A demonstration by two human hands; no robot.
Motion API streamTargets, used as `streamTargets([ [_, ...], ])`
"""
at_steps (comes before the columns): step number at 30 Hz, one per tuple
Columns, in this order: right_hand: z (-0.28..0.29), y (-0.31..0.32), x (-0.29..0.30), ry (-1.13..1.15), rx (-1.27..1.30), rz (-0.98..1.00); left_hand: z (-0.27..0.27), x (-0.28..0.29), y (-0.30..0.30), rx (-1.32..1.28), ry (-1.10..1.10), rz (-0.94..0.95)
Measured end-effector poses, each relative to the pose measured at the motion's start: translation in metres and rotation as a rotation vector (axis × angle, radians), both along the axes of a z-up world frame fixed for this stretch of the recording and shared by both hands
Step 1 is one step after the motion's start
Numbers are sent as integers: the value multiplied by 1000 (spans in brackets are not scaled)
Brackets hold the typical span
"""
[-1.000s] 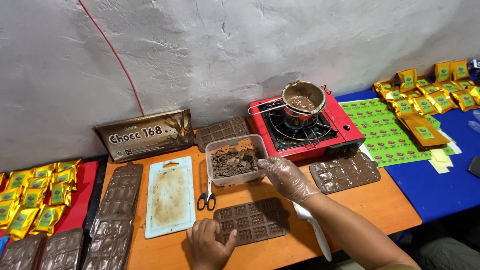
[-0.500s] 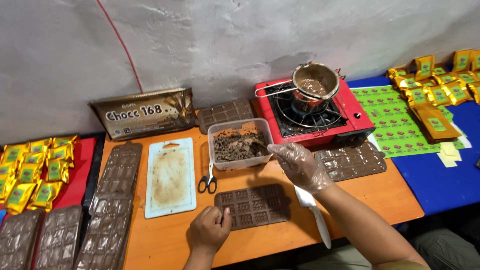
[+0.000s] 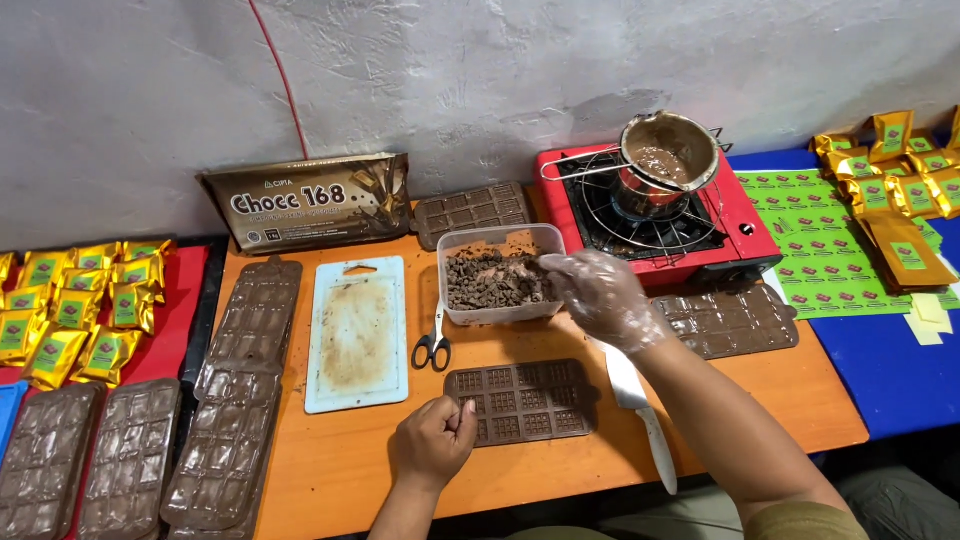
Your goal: Filling silicone chocolate molds with melted chocolate using a spoon and leveling it with a knife.
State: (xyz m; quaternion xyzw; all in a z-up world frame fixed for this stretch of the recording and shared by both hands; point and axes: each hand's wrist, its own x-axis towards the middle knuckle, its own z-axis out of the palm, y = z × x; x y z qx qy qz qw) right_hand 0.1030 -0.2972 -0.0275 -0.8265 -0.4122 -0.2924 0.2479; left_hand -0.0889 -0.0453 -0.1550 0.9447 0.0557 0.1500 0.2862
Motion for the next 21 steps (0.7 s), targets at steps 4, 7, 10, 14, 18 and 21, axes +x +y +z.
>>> streamTargets([
  [4, 0, -13, -12, 15, -11, 43, -1, 1, 1, -14, -17, -9],
  [7, 2, -12, -20, 3, 19, 157, 1, 2, 2, -3, -1, -24],
  [10, 3, -11, -28, -80, 107, 124, 4, 2, 2, 1, 24, -27],
  [14, -8, -16, -29, 68, 74, 67, 5, 3, 2, 4, 3, -63],
  [18, -7, -11, -38, 204, 167, -37, 8, 3, 2, -1, 7, -76],
  [21, -14, -12, -45, 514, 328, -262, 11, 3, 2, -3, -7, -71],
])
